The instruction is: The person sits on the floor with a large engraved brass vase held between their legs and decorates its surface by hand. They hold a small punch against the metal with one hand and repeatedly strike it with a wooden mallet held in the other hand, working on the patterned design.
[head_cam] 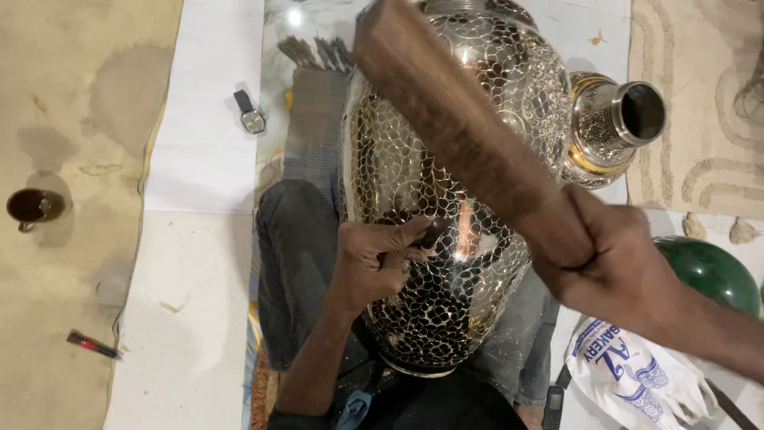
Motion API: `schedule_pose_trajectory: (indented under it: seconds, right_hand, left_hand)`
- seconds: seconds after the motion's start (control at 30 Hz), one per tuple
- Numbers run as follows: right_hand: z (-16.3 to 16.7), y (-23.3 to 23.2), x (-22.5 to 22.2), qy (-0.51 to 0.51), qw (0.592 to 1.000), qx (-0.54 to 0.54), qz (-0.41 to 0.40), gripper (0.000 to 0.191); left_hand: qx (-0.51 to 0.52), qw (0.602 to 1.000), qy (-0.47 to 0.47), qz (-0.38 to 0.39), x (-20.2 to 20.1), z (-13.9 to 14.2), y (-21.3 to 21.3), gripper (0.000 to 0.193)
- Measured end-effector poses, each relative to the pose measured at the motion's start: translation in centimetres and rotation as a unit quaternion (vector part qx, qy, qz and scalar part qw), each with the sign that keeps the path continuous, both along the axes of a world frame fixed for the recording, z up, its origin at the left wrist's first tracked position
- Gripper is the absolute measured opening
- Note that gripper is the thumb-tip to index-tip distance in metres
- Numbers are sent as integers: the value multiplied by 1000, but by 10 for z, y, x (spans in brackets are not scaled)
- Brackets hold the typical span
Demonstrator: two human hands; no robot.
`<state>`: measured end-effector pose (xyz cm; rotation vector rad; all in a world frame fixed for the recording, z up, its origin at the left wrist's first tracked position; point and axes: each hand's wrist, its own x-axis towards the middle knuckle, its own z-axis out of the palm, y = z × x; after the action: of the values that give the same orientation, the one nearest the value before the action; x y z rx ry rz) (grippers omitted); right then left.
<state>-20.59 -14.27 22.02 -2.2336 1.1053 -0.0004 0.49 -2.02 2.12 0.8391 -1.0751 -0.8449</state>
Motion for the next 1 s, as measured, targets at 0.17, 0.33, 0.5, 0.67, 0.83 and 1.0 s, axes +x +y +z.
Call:
schedule_pose_trajectory:
  seconds: [0.17,0.33,0.5,0.67,0.83,1.0]
  right_hand:
    - [12,1,-11,136,989,-29,42,28]
    - [6,-3,-20,153,987,-23,30,26]
    - [2,3,-3,-30,999,-40,3,25]
    - [11,-2,-3,349,932,-68,76,37]
    - [-4,-1,-17,92,995,-22,40,22]
    - [-4,2,-17,189,976,-85,66,34]
  left_hand:
    - [22,999,15,-22,3,2,3,59]
    - [-4,1000,18,-25,2,3,-1,54]
    - [15,1000,-8,-4,1,0,1,49]
    - [5,999,-39,2,1,-7,-1,56]
    - [27,998,42,-37,3,-7,1,57]
    - [-1,1000,8,-24,3,-7,3,55]
